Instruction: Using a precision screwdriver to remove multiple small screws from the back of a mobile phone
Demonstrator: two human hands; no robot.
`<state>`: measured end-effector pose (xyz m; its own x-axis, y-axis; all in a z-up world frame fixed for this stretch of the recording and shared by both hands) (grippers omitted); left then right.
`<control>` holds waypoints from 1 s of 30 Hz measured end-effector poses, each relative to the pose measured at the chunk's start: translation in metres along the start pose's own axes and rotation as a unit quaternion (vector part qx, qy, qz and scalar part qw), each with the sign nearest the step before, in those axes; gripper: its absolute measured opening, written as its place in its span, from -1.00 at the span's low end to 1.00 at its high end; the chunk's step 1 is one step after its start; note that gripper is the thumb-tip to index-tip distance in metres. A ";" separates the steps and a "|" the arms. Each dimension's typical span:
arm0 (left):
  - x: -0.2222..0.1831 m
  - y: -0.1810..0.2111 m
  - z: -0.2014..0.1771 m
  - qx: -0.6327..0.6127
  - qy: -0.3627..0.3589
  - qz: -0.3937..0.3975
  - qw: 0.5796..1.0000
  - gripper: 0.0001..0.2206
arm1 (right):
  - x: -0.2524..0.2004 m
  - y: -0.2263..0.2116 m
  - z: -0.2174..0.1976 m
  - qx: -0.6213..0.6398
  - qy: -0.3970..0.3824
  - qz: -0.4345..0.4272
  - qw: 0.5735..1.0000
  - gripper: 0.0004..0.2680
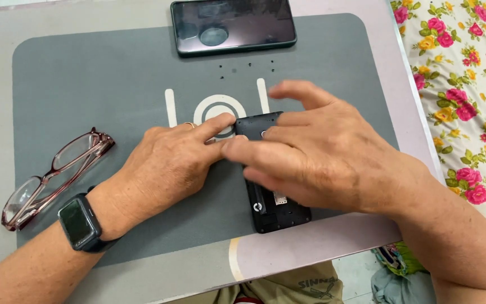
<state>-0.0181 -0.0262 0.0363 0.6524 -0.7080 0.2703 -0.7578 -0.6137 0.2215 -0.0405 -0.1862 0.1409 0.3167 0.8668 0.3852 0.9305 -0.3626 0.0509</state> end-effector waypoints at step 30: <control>-0.001 0.001 -0.001 -0.030 -0.003 0.000 1.000 -0.36 | -0.001 -0.011 0.009 -0.025 -0.022 0.038 0.999 -0.78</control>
<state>-0.0191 -0.0257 0.0376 0.6530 -0.7100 0.2636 -0.7563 -0.5924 0.2778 -0.0495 -0.1797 0.1322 0.3956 0.8492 0.3498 0.8930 -0.4447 0.0697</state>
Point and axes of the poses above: each hand's wrist, its own x-axis towards the middle knuckle, its own z-axis out of the palm, y = z × x, the point moved 6 cm from there along x, towards the middle knuckle, and after that the axes turned 3 degrees about -x, right-handed, at the moved point
